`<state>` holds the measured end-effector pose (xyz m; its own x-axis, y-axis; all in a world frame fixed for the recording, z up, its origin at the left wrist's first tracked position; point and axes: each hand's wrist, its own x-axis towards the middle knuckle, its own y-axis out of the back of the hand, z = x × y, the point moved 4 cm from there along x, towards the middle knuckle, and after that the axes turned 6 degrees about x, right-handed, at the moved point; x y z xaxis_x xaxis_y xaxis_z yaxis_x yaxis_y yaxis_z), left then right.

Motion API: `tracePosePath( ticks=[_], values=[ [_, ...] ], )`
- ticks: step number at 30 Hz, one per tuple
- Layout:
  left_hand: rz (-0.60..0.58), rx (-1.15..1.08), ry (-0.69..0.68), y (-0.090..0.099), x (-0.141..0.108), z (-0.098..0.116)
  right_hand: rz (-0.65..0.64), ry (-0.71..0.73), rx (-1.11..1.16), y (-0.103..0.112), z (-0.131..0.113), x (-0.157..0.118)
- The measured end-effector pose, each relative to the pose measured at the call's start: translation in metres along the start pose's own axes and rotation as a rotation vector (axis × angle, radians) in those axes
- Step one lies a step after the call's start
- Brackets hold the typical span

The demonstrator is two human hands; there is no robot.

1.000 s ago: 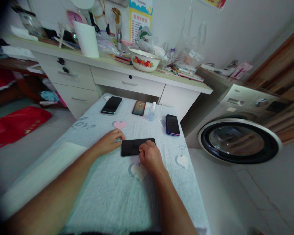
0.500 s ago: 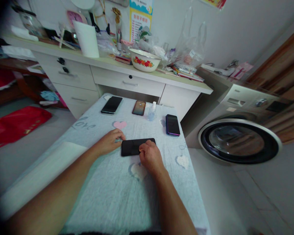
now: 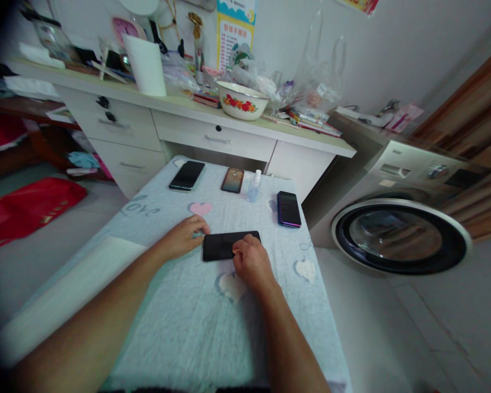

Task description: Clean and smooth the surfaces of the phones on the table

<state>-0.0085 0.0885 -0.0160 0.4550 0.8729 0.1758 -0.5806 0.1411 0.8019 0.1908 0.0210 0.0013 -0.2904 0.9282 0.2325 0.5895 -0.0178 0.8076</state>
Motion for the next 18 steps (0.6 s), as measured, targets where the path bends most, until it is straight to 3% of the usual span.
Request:
tracePosePath(
  ticks=[18],
  values=[
    [-0.002, 0.011, 0.006, 0.0009, -0.0003, 0.0027, -0.007, -0.002, 0.013, 0.0002, 0.0009, 0.0000]
  ],
)
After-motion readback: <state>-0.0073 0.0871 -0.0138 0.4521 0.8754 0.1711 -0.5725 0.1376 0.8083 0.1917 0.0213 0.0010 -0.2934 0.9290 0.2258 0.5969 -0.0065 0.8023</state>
